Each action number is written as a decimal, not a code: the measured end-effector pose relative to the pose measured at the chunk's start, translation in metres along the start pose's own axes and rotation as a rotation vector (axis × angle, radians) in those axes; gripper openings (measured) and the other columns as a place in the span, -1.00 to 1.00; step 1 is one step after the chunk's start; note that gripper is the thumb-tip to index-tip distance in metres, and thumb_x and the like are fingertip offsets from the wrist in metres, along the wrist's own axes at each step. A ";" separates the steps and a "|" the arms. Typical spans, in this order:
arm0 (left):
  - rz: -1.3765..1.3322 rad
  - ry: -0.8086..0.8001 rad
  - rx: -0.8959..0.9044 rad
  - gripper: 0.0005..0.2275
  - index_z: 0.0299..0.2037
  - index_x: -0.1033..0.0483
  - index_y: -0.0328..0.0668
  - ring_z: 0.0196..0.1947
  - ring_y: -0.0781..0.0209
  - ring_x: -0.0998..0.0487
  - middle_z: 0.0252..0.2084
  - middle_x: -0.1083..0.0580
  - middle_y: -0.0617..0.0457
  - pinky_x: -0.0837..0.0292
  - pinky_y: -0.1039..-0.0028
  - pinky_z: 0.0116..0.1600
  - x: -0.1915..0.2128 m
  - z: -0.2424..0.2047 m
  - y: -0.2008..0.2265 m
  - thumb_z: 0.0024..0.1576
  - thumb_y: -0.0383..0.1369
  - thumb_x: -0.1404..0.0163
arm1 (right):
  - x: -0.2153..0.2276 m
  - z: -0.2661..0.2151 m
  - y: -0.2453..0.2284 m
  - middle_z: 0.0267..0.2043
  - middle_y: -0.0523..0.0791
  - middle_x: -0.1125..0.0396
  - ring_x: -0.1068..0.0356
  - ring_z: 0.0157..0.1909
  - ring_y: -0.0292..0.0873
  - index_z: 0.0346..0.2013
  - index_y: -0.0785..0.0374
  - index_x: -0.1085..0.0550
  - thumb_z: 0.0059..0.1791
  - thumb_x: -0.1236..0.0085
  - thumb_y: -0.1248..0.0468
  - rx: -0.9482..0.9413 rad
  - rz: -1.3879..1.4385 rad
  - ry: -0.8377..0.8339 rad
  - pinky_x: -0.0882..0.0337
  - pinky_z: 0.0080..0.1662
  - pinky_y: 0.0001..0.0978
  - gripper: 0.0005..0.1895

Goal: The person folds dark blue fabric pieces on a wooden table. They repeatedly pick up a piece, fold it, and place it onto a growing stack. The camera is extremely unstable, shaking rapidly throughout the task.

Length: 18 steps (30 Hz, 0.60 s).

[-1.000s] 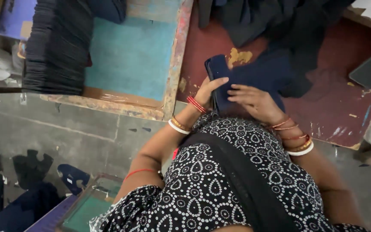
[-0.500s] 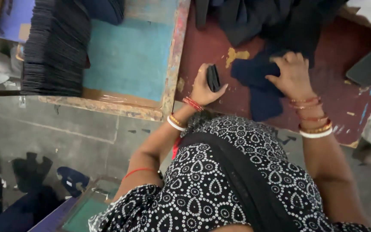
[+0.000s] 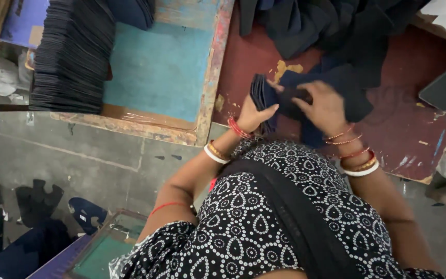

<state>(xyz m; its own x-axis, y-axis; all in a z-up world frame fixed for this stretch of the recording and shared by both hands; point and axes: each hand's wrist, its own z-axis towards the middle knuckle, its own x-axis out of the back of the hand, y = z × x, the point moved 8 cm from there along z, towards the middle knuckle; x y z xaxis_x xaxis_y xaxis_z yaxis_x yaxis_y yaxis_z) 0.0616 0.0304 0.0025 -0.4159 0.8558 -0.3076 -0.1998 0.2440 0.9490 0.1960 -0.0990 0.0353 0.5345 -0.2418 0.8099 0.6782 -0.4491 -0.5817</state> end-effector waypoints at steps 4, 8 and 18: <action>0.528 0.135 -0.188 -0.41 0.14 -0.28 -0.27 0.06 0.10 -0.49 0.01 -0.42 -0.06 -0.44 0.24 0.20 0.019 -0.004 0.033 -0.04 -0.36 -0.34 | 0.023 -0.002 -0.039 0.02 -0.03 -0.44 -0.37 0.07 0.04 0.09 0.22 -0.53 -0.28 -0.39 0.04 0.286 -0.363 0.141 -0.34 0.03 -0.08 -0.32; 0.597 0.305 -0.182 -0.36 0.13 -0.26 -0.29 -0.04 0.14 -0.47 -0.06 -0.39 -0.06 -0.45 0.31 0.07 0.029 -0.013 0.014 -0.10 -0.33 -0.37 | 0.008 0.000 -0.016 -0.15 -0.01 -0.40 -0.40 -0.04 0.09 -0.10 0.20 -0.54 -0.24 -0.41 0.11 0.164 -0.351 0.110 -0.37 -0.05 -0.03 -0.52; -0.387 0.312 0.157 -0.49 0.16 -0.26 -0.27 -0.10 0.24 -0.52 -0.08 -0.46 0.03 -0.50 0.43 0.03 0.016 0.002 -0.054 0.03 -0.45 -0.20 | -0.002 0.006 -0.033 0.25 0.11 -0.31 -0.35 0.24 0.15 0.13 0.21 -0.42 0.00 -0.27 0.16 0.330 0.219 -0.094 -0.36 0.20 -0.09 -0.56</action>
<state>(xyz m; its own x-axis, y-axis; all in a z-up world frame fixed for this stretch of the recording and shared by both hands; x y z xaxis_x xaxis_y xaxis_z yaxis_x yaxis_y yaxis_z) 0.0675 0.0316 -0.0539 -0.5875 0.5186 -0.6212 -0.2657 0.6015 0.7534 0.1754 -0.0784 0.0528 0.7175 -0.2145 0.6627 0.6606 -0.0919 -0.7451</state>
